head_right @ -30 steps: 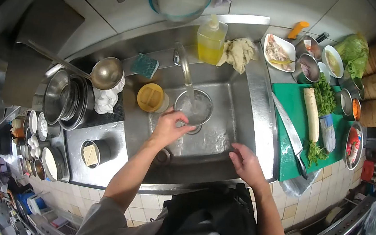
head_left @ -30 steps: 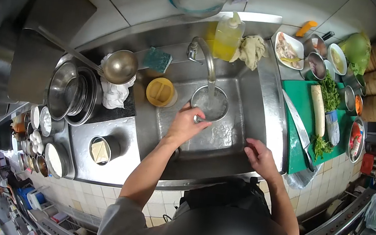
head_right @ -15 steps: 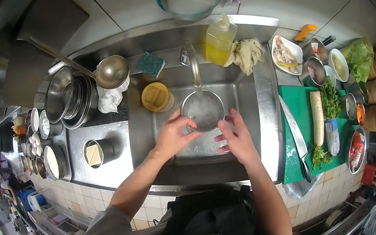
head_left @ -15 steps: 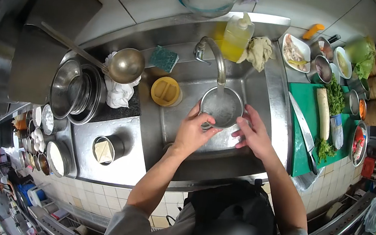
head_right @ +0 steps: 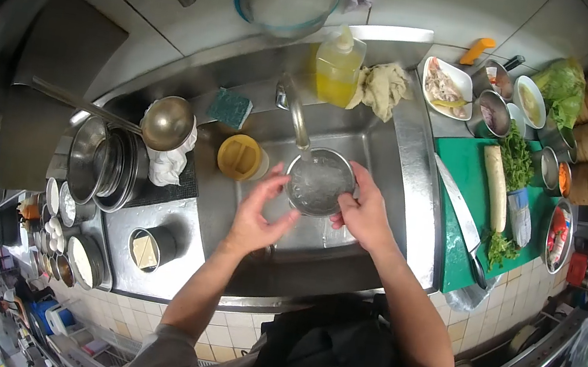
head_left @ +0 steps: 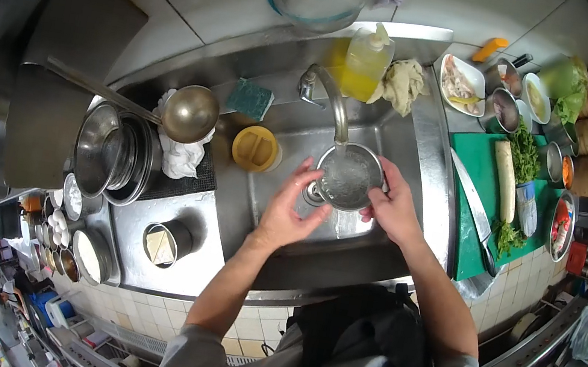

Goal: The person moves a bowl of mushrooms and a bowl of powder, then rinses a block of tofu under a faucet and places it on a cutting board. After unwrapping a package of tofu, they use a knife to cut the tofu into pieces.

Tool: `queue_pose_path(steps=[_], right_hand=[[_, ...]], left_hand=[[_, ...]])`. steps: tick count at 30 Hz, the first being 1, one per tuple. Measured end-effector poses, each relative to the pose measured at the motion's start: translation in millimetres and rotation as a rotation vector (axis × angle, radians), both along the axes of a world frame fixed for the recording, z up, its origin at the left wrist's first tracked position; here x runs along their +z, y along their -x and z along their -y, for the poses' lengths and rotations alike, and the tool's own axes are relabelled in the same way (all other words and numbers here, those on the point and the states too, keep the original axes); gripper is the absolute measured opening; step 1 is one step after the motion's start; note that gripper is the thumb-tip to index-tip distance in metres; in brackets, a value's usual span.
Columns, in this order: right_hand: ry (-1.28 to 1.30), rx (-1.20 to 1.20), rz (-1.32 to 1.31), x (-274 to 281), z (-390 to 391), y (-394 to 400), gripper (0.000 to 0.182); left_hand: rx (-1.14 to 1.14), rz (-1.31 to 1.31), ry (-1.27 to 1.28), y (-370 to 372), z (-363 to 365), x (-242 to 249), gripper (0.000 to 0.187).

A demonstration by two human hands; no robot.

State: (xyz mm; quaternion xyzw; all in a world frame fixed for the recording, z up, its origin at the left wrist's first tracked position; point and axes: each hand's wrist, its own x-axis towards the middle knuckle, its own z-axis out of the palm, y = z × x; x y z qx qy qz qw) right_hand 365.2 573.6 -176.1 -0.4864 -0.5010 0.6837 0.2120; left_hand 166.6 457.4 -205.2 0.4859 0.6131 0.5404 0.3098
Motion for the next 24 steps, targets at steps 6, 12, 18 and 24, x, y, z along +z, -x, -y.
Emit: queue_pose_path(steps=[6,12,18,24], right_hand=[[-0.016,-0.158,-0.047,8.2,-13.9,-62.1,0.064],[-0.120,-0.482,-0.049,25.2,-55.7,-129.2,0.066],[-0.195,-0.722,-0.066,10.5,-107.4,-171.3,0.062],[-0.232,-0.844,-0.047,-15.3,-125.1,-201.3,0.059]], left_hand=[[-0.013,-0.885,0.060,43.8,-84.6,-16.9,0.062],[-0.150,-1.139,0.171,46.8,-134.9,-52.8,0.072],[-0.185,-1.508,0.113,62.8,-129.9,-73.3,0.078],[-0.226,-1.151,0.284,50.8,-78.8,-41.4,0.078]])
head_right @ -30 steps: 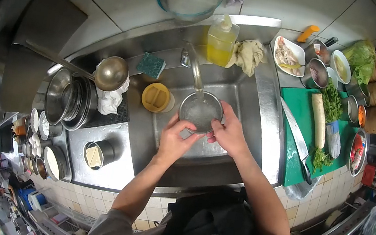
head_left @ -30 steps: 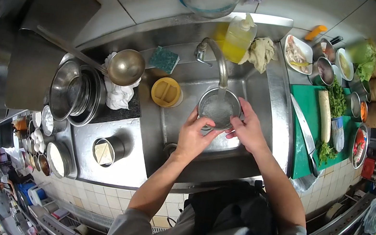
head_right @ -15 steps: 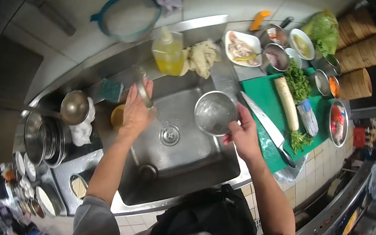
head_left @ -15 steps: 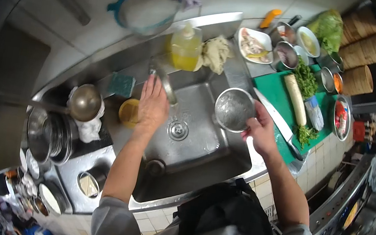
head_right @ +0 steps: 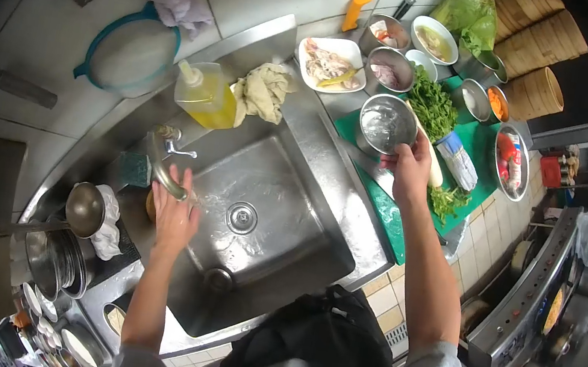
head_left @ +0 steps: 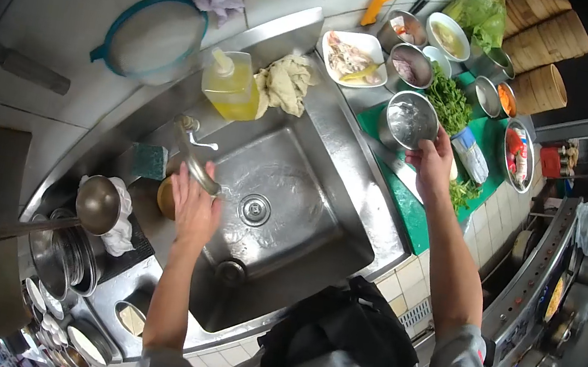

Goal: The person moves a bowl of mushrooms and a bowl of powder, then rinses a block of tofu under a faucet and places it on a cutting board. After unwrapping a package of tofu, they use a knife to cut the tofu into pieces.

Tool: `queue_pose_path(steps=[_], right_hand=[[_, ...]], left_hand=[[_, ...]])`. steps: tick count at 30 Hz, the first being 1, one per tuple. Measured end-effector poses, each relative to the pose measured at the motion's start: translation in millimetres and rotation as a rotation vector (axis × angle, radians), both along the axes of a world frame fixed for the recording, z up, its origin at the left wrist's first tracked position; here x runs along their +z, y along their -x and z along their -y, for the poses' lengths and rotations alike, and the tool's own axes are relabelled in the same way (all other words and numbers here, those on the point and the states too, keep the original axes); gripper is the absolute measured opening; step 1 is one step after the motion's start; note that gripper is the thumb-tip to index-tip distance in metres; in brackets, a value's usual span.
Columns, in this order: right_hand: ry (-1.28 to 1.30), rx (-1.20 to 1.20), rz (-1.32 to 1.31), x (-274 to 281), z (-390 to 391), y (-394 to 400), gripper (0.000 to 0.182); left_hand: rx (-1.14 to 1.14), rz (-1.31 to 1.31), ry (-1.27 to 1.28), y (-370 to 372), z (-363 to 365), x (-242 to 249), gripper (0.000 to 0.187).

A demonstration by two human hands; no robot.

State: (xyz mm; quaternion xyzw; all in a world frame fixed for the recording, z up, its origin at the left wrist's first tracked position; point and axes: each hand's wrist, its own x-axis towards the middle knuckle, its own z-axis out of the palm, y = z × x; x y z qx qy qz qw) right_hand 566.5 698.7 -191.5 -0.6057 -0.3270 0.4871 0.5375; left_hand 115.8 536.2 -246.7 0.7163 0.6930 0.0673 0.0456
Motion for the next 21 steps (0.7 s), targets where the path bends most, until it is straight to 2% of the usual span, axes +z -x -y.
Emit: queue_pose_path(steps=[6,10,11,15,17,18,21], right_hand=[[0.021,0.086,-0.106,-9.1,4.9,-14.0,0.057],[0.036,0.101,-0.008,-0.4,31.5,-40.6,0.063],[0.025,0.157,0.072,8.8,40.3,-52.7,0.070],[-0.009,0.260,0.530,36.4,64.2,-125.0,0.051],[-0.076,0.176,0.733,46.4,71.8,-166.9,0.041],[-0.097,0.156,0.859,53.3,74.1,-191.1,0.038],[-0.146,0.043,0.962,65.0,79.0,-255.5,0.035]], left_hand=[[0.089,0.259,0.035,-11.7,88.3,14.1,0.077],[0.170,0.377,0.064,-30.2,127.0,24.0,0.077],[0.168,0.383,0.067,-34.2,132.8,28.4,0.077],[0.145,0.470,0.132,-44.5,146.1,40.4,0.069],[0.197,0.525,0.274,-52.3,149.3,44.3,0.060],[0.188,0.526,0.267,-55.9,149.7,44.7,0.060],[0.150,0.550,0.294,-67.3,153.8,43.8,0.053]])
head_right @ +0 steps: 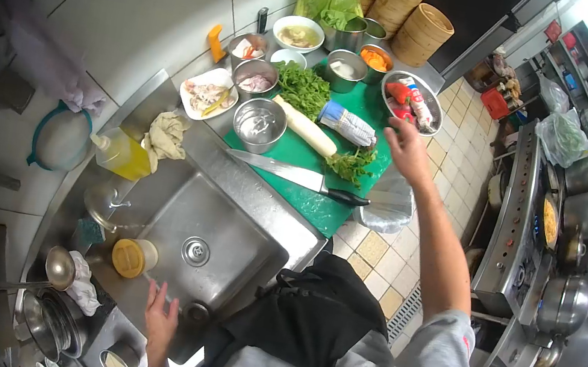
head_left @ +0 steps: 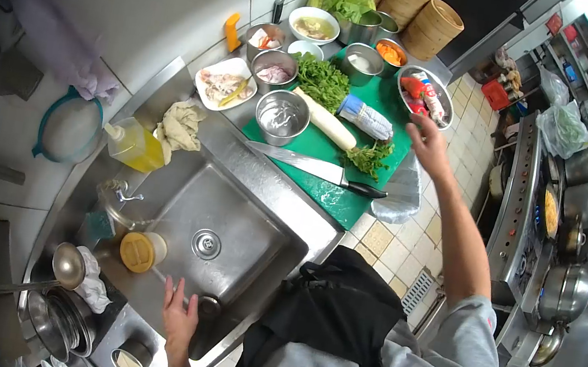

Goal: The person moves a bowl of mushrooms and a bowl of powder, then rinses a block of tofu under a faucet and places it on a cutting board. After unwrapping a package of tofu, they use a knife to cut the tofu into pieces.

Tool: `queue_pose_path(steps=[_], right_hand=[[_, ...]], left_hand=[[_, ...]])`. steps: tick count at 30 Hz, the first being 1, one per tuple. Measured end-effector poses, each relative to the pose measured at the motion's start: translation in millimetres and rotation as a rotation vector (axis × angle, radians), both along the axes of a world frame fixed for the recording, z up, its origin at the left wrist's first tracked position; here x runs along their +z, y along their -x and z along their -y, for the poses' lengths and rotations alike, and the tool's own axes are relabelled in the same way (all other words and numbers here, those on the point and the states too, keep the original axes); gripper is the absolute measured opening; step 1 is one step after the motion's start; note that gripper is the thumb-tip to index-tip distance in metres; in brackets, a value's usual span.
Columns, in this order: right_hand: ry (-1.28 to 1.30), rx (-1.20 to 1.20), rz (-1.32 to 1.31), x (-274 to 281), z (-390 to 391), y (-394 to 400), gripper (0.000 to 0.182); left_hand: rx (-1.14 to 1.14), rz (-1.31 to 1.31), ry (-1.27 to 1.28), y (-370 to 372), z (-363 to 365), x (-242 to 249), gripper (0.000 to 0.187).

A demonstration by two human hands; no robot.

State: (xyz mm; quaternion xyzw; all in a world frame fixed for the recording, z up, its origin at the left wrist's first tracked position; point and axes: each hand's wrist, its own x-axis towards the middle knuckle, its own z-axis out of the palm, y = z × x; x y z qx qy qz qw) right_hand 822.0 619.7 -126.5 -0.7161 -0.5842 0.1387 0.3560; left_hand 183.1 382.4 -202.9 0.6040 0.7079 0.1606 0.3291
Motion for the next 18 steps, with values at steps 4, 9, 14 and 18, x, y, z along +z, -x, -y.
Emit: queue_pose_path(steps=[4,9,14,18], right_hand=[[-0.050,-0.021,0.144,28.3,-0.8,-62.1,0.037],[0.007,0.008,0.306,29.5,-29.1,-132.4,0.046],[0.113,0.080,0.395,-3.5,-87.8,-193.5,0.059],[0.159,0.228,0.388,-49.0,-126.2,-233.0,0.067]], left_hand=[[-0.016,-0.002,-0.011,-27.3,2.8,-3.5,0.049],[0.048,0.009,-0.023,-93.7,7.1,12.9,0.046],[0.127,-0.033,-0.059,-176.4,31.3,15.9,0.045],[0.171,-0.020,-0.038,-246.8,51.4,31.1,0.047]])
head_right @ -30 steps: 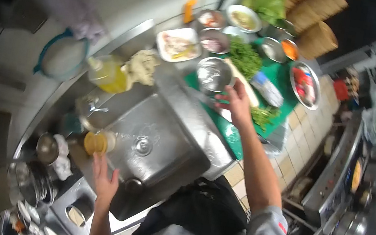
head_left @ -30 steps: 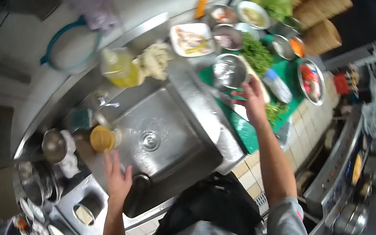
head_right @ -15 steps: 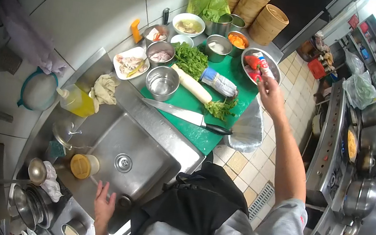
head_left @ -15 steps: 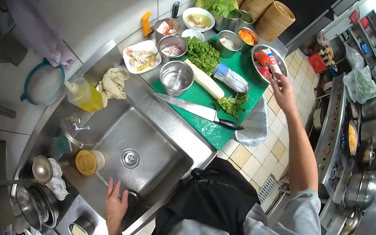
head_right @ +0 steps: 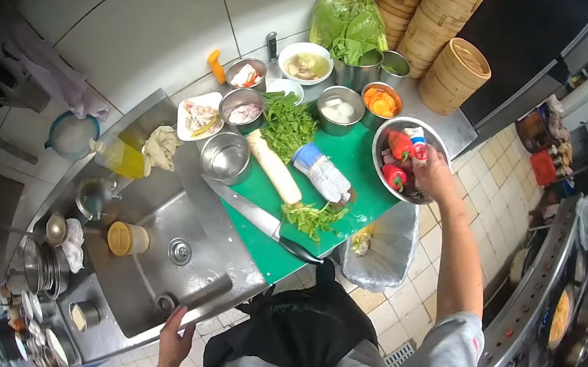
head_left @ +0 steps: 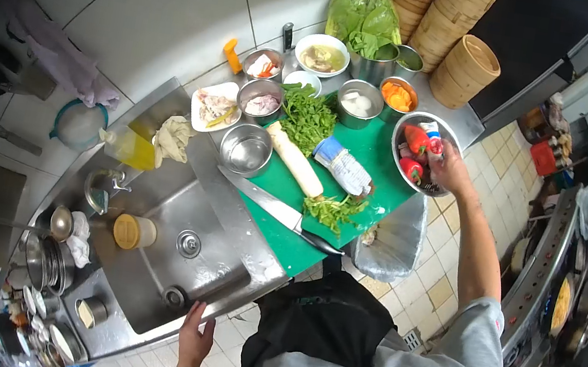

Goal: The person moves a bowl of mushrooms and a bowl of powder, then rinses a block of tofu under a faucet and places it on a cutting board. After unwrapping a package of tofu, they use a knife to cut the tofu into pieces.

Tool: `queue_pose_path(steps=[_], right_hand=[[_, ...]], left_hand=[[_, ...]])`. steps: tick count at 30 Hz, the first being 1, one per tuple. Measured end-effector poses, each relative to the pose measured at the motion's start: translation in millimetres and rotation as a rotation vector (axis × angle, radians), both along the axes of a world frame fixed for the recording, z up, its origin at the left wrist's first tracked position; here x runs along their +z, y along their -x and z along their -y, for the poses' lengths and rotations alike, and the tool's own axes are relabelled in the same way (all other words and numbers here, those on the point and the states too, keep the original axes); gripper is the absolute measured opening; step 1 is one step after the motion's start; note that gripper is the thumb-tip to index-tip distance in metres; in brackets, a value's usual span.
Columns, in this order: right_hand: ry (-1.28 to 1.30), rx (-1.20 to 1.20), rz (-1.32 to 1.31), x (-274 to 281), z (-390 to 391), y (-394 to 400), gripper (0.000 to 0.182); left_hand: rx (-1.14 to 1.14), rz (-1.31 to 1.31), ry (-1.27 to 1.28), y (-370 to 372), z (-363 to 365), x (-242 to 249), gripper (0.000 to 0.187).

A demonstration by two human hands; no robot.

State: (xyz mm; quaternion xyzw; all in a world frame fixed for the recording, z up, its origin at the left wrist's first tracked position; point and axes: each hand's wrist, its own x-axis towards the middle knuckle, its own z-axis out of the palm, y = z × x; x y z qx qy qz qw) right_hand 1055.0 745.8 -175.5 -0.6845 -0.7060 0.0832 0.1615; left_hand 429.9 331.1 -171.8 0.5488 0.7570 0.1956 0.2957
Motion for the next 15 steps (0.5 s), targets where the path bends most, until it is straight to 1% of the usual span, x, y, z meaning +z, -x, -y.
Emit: queue_pose_path(steps=[1,3,5,6,7,9,10,11,13,14,15], right_hand=[[0.055,0.063,0.027,3.3,-1.0,1.6,0.067],[0.046,0.069,0.016,3.1,-2.1,2.9,0.070],[-0.015,0.067,-0.096,-4.5,-4.3,-4.4,0.072],[0.032,0.061,-0.130,-0.7,-6.0,-7.8,0.074],[0.028,0.068,-0.137,-2.7,-8.1,-12.3,0.074],[0.026,0.042,-0.275,3.6,-9.9,-15.2,0.075],[0.059,-0.038,-0.425,7.8,-7.7,-16.7,0.073],[0.050,-0.035,-0.428,18.1,-3.1,-16.0,0.073],[0.076,-0.183,-0.681,31.5,7.3,-13.9,0.071],[0.013,-0.194,-0.693,27.8,11.0,-17.8,0.067],[0.008,-0.187,-0.693,33.8,19.4,-12.4,0.067]], left_hand=[[-0.005,0.006,-0.008,-17.0,1.0,8.5,0.048],[-0.007,-0.004,-0.002,-44.7,-5.6,27.1,0.049],[-0.020,-0.012,0.007,-62.6,-16.9,46.6,0.050],[-0.012,0.004,0.000,-70.0,-24.5,55.1,0.051],[-0.005,0.023,-0.009,-75.6,-27.4,60.1,0.053],[-0.040,0.015,-0.073,-74.0,-27.0,49.2,0.054],[0.063,0.194,-0.071,-74.2,-25.7,44.1,0.054],[0.162,0.373,-0.067,-75.6,-27.9,43.9,0.054],[0.137,0.402,-0.079,-75.6,-34.0,42.5,0.053],[0.117,0.411,-0.083,-77.2,-38.0,41.8,0.052],[0.100,0.421,-0.085,-79.9,-43.0,43.3,0.052]])
